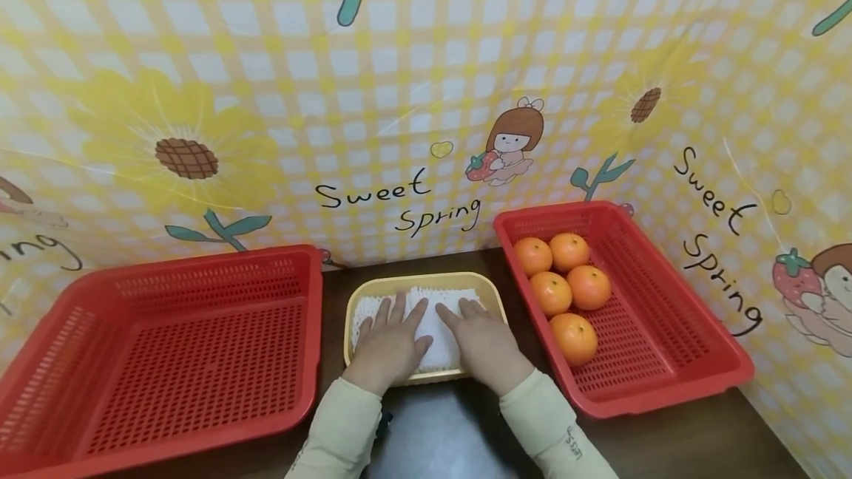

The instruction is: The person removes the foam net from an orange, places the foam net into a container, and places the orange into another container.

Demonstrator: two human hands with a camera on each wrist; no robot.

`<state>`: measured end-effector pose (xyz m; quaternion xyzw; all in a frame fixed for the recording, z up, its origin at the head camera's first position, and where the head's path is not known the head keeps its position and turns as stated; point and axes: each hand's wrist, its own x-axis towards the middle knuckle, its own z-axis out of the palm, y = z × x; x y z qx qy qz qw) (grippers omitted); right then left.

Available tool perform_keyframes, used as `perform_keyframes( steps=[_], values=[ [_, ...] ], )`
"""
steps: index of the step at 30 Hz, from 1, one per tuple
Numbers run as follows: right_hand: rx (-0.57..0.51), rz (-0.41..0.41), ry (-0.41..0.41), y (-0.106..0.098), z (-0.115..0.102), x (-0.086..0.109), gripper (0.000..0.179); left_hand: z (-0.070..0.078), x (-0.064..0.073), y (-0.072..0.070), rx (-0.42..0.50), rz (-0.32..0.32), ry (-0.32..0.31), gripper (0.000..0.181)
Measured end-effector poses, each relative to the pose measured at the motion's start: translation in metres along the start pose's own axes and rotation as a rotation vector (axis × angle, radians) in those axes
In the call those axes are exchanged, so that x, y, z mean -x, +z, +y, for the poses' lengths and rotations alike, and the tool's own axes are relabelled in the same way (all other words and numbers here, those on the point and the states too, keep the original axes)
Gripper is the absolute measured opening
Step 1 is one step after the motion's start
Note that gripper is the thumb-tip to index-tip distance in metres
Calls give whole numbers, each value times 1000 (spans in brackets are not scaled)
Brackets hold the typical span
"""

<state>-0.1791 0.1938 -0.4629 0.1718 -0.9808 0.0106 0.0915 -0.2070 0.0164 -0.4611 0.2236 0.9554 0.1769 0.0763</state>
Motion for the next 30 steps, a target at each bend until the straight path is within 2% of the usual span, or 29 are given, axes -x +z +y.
perform_keyframes(
  steps=[4,9,19,25,30],
  values=[
    [-111,-69,39,-6,5,0,49,-5,-1,2,88,18,-2,67],
    [-150,-57,61,-8,8,0,39,-7,-1,1,153,48,0,62],
    [-165,-57,117,-9,7,-2,41,-5,0,1,131,21,-3,46],
    [-130,-50,88,-10,5,-3,50,-3,-2,2,64,49,-29,49],
    [-70,-37,28,-8,5,-5,44,-4,-4,5,15,58,-28,50]
  ],
)
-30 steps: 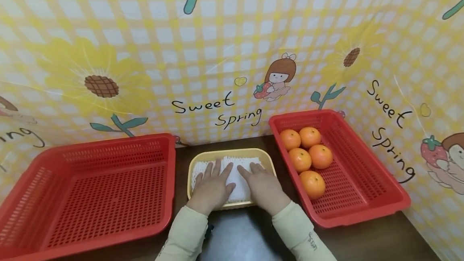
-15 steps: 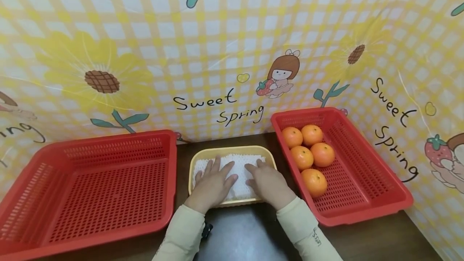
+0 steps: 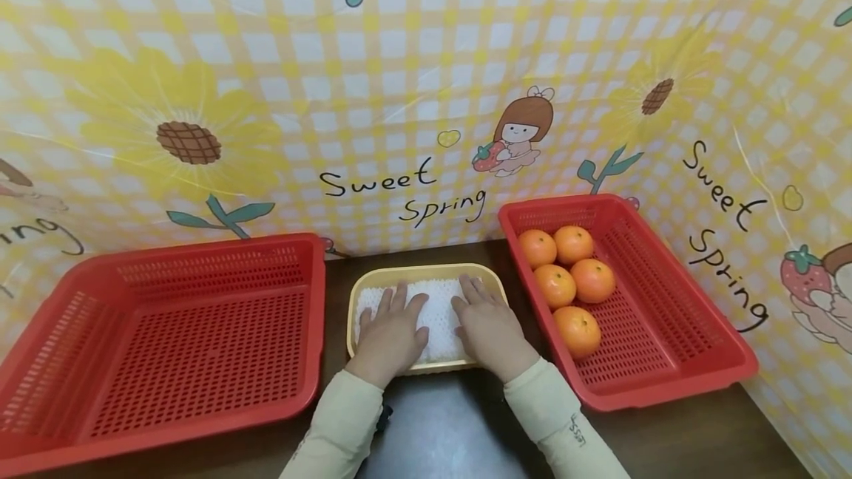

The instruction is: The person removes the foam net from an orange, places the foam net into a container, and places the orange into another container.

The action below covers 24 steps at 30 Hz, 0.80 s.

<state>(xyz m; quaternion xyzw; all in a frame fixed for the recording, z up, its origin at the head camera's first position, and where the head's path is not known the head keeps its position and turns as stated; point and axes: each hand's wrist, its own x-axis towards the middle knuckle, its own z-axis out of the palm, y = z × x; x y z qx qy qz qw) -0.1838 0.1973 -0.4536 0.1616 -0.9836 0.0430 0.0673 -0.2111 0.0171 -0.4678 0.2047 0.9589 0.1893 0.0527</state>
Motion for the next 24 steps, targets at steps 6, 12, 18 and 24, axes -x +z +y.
perform_keyframes(
  steps=[6,12,18,24],
  values=[
    [-138,-55,-62,1,3,-1,49,-2,1,-3,86,-70,14,49],
    [-234,-112,-74,-1,2,-2,50,-4,-2,-12,264,-134,-36,47],
    [-224,-126,-46,1,0,-3,57,-10,-4,-12,312,-120,-51,55],
    [-223,-144,-16,2,-2,-5,61,-13,-4,-9,251,-100,-31,60]
  ],
)
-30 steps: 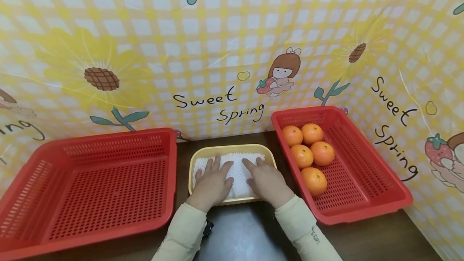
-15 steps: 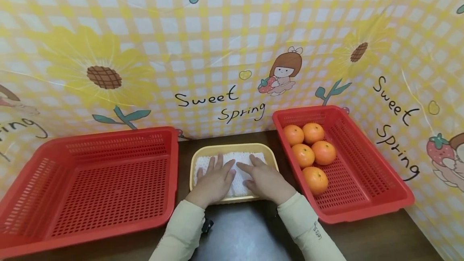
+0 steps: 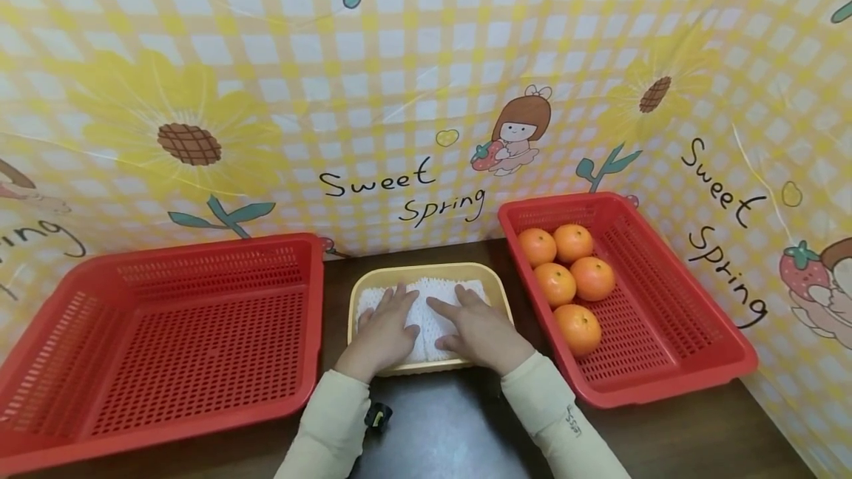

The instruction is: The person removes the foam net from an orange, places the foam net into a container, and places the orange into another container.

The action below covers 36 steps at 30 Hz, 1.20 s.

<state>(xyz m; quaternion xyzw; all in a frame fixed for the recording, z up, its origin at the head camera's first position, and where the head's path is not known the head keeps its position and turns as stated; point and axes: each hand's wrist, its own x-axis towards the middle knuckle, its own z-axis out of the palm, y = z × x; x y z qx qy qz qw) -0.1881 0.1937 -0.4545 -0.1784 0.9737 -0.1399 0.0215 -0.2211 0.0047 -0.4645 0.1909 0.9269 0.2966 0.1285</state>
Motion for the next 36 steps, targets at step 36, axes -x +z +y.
perform_keyframes(
  steps=[36],
  values=[
    [-6,-57,75,-6,-14,-9,60,2,4,5,-305,101,102,62]
  ],
)
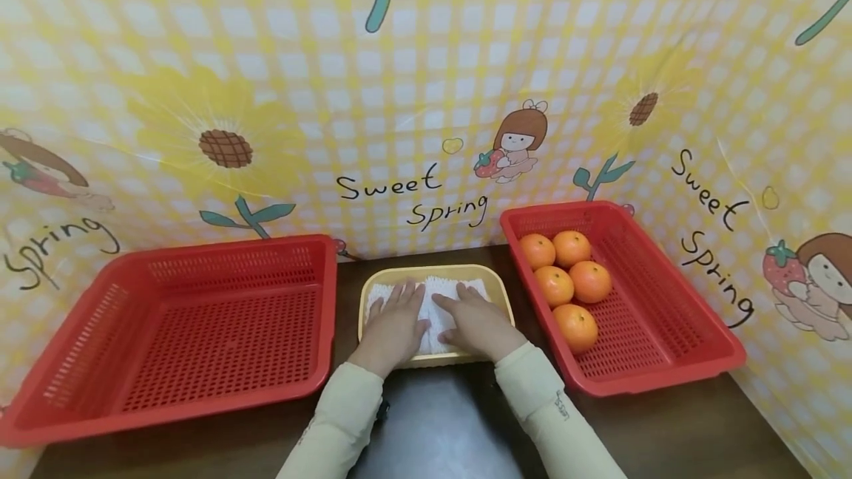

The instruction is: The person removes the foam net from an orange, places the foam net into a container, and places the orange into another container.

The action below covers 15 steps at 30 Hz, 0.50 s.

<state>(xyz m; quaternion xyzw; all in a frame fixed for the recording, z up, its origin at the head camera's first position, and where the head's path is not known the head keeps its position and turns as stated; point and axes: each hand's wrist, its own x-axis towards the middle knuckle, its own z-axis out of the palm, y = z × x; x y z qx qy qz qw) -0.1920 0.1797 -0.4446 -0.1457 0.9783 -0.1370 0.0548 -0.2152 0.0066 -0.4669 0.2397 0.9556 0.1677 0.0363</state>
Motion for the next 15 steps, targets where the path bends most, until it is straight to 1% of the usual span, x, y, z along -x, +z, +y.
perform_keyframes(
  steps=[2,4,6,8,10,13,15],
  values=[
    [-21,43,-10,-3,3,0,57,0,-1,-2,-17,53,29,56],
    [-33,93,-20,-8,4,0,54,2,-1,-8,-11,101,53,52],
    [-38,138,-17,-14,2,4,51,5,3,-16,25,127,79,49],
    [-38,174,-10,-20,0,9,50,6,11,-27,65,141,118,50],
    [-46,205,10,-28,-2,17,52,6,22,-41,99,150,170,52],
    [-60,275,24,-44,-2,29,65,-1,42,-68,109,174,253,57],
    [-64,330,33,-55,2,37,76,-9,56,-87,107,179,277,62]
  ],
)
